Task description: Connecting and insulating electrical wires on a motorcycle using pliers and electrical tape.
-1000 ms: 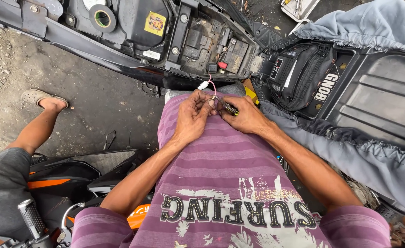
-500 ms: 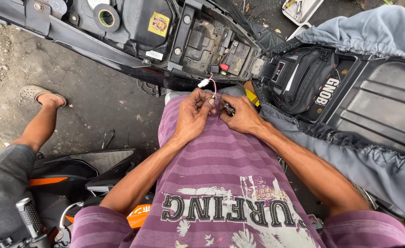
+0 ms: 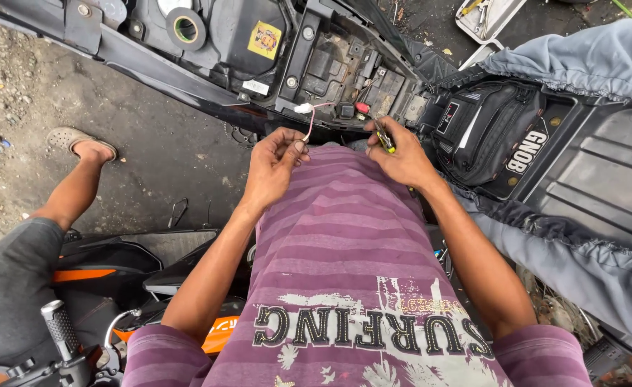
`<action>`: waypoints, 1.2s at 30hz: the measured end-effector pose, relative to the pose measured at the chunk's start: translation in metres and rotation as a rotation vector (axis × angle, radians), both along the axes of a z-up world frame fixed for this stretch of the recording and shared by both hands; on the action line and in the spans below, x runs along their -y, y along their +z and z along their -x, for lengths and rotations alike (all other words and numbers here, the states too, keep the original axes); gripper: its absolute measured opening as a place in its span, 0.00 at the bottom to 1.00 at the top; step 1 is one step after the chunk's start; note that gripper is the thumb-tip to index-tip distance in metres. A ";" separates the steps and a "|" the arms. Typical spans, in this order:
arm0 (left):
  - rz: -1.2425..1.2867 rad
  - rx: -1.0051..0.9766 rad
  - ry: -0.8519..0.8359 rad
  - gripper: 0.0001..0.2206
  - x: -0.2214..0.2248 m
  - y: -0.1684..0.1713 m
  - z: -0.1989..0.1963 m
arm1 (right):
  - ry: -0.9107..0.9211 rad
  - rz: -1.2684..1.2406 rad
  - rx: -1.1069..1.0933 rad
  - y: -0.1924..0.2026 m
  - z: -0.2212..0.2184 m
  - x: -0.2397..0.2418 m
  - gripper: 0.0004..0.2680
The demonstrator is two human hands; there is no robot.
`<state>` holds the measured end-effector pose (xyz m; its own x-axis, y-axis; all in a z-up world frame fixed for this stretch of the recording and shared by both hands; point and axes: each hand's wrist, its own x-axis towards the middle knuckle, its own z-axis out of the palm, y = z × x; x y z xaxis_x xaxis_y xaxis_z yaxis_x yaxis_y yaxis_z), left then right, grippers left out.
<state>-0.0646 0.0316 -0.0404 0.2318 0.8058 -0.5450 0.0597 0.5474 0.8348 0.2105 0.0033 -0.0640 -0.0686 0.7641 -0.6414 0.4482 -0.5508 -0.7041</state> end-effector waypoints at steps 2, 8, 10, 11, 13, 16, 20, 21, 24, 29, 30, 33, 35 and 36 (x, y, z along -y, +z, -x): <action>0.029 0.020 0.007 0.06 0.001 -0.002 -0.002 | -0.017 0.012 -0.021 -0.005 -0.003 0.002 0.16; 0.114 0.041 0.085 0.07 0.010 -0.018 0.003 | -0.063 0.072 -0.019 -0.034 -0.007 0.021 0.20; 0.106 0.000 0.084 0.06 0.011 -0.015 0.006 | -0.071 0.076 -0.001 -0.034 0.000 0.020 0.21; 0.044 -0.073 0.030 0.06 0.011 -0.012 0.006 | -0.029 -0.124 -0.022 -0.028 0.008 0.015 0.17; -0.012 -0.143 -0.026 0.06 0.009 0.003 0.004 | 0.012 -0.317 -0.042 -0.007 0.026 0.000 0.14; -0.273 -0.307 -0.269 0.05 0.000 0.026 0.001 | 0.190 -0.400 -0.239 0.036 0.054 -0.034 0.12; -0.422 -0.374 -0.343 0.04 -0.004 0.031 0.001 | 0.375 -0.198 -0.231 0.030 0.065 -0.037 0.10; -0.412 -0.362 -0.290 0.03 -0.005 0.031 0.000 | 0.326 -0.375 -0.277 0.016 0.061 -0.029 0.07; -0.274 -0.258 -0.101 0.04 0.001 0.019 -0.007 | 0.236 -0.431 -0.266 0.011 0.065 -0.022 0.05; -0.228 -0.259 0.020 0.02 0.003 0.006 -0.016 | 0.182 -0.448 -0.236 0.010 0.071 -0.019 0.04; -0.231 -0.280 0.019 0.02 0.004 0.004 -0.017 | 0.175 -0.437 -0.211 0.009 0.072 -0.017 0.03; -0.471 -0.427 -0.092 0.03 0.017 -0.016 -0.018 | 0.181 -0.412 -0.172 -0.004 0.074 -0.012 0.03; -0.496 -0.396 -0.035 0.03 0.019 -0.025 -0.017 | 0.175 -0.389 -0.171 -0.008 0.076 -0.013 0.03; -0.524 -0.360 0.014 0.04 0.019 -0.030 -0.018 | 0.160 -0.366 -0.165 -0.010 0.076 -0.015 0.04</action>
